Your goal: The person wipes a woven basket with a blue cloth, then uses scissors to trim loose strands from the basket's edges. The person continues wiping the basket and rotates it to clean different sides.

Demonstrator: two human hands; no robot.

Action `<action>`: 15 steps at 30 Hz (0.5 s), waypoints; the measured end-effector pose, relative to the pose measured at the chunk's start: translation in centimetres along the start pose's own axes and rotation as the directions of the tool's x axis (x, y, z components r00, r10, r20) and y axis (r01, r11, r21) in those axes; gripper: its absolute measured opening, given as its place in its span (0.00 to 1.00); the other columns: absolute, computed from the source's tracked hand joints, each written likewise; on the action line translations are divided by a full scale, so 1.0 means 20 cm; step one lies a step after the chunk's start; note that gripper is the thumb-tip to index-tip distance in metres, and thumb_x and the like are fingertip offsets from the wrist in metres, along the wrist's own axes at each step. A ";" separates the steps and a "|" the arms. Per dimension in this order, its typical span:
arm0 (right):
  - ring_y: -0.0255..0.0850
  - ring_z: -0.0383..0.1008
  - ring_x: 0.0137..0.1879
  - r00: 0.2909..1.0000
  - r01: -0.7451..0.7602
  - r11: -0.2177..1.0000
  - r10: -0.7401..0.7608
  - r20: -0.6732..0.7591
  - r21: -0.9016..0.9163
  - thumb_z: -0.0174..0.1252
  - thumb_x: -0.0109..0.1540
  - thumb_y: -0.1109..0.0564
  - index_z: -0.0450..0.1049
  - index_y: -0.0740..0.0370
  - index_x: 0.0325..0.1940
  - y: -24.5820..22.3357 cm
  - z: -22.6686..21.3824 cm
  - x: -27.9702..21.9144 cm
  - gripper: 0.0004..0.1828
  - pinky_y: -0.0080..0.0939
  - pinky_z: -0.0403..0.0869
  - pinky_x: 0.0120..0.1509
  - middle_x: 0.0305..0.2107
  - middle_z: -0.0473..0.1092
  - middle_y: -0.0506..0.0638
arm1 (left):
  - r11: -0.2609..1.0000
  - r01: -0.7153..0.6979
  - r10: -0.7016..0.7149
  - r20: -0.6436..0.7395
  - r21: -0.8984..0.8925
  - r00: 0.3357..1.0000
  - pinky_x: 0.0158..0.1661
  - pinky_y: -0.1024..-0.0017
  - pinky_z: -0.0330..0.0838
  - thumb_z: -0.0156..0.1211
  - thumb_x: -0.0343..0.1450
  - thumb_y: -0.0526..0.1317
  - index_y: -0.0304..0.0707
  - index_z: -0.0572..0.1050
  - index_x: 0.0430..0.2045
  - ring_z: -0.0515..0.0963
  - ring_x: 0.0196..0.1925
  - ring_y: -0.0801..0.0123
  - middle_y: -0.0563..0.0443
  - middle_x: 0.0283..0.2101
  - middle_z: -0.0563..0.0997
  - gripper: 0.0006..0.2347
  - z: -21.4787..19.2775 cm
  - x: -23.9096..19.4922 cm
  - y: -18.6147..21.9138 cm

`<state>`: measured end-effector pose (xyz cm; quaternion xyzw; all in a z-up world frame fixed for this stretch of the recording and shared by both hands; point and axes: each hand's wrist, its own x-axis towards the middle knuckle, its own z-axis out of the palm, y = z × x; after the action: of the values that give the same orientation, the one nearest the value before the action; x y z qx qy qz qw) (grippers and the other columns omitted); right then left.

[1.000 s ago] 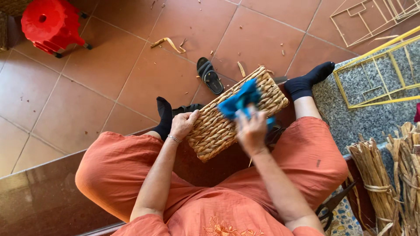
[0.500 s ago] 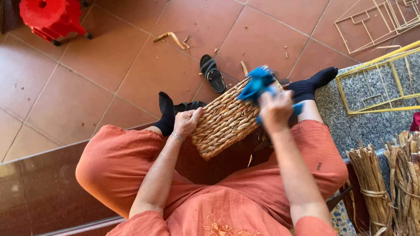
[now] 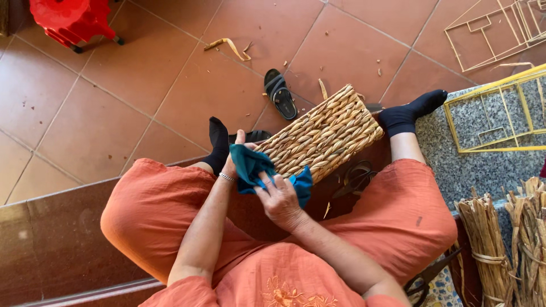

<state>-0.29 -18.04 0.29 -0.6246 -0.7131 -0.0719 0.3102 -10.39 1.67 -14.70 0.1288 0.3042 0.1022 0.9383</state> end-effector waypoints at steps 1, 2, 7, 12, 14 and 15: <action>0.49 0.69 0.47 0.999 0.020 1.000 -0.021 0.026 0.022 0.59 0.60 0.57 0.80 0.59 0.41 0.04 -0.01 -0.02 0.08 0.47 0.70 0.46 0.53 0.72 0.60 | 0.825 -0.217 0.266 -0.020 0.522 0.964 0.26 0.75 0.71 0.46 0.75 0.64 0.32 0.80 0.28 0.77 0.25 0.75 0.55 0.23 0.80 0.29 -0.01 0.00 0.00; 0.48 0.70 0.47 0.999 0.021 1.000 -0.020 0.026 -0.013 0.58 0.60 0.59 0.79 0.58 0.38 0.12 -0.03 -0.03 0.06 0.47 0.71 0.46 0.52 0.74 0.59 | 0.366 -0.304 0.482 0.100 0.880 0.871 0.26 0.75 0.70 0.47 0.77 0.60 0.33 0.79 0.33 0.77 0.26 0.78 0.57 0.25 0.80 0.25 0.00 0.00 -0.01; 0.51 0.69 0.39 0.965 -0.261 0.901 0.244 -0.093 -0.345 0.60 0.66 0.62 0.77 0.64 0.40 0.76 -0.27 -0.03 0.02 0.53 0.70 0.45 0.36 0.74 0.57 | 0.359 -0.185 0.600 -0.074 0.915 0.797 0.28 0.77 0.70 0.58 0.76 0.52 0.34 0.85 0.28 0.73 0.26 0.81 0.58 0.24 0.80 0.19 0.10 0.00 -0.09; 0.55 0.68 0.44 0.907 -0.408 0.817 0.309 -0.287 -0.408 0.66 0.61 0.57 0.75 0.58 0.40 1.02 -0.34 0.03 0.07 0.53 0.69 0.46 0.42 0.75 0.58 | 0.430 -0.155 0.587 -0.146 0.889 0.796 0.34 0.76 0.72 0.48 0.75 0.62 0.28 0.84 0.25 0.76 0.27 0.76 0.52 0.24 0.82 0.30 0.14 -0.04 -0.07; 0.54 0.68 0.40 0.923 -0.375 0.845 0.304 -0.234 -0.382 0.63 0.62 0.58 0.74 0.58 0.37 0.89 -0.25 0.08 0.04 0.52 0.68 0.42 0.36 0.72 0.57 | 0.585 -0.175 0.506 -0.188 0.792 0.842 0.38 0.77 0.72 0.41 0.74 0.66 0.29 0.84 0.29 0.78 0.31 0.76 0.50 0.27 0.84 0.34 0.15 -0.04 -0.05; 0.52 0.67 0.37 0.943 -0.329 0.880 0.286 -0.172 -0.342 0.61 0.64 0.59 0.74 0.59 0.35 0.74 -0.18 0.08 0.04 0.52 0.67 0.39 0.31 0.70 0.56 | 0.655 -0.184 0.466 -0.200 0.733 0.862 0.41 0.77 0.72 0.38 0.73 0.68 0.30 0.84 0.31 0.79 0.32 0.75 0.49 0.29 0.85 0.36 0.15 -0.03 -0.02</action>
<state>14.82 -15.40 -0.18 -0.7714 -0.5594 -0.1895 0.2369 -9.05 0.57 -12.04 0.5011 0.4627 0.1731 0.7105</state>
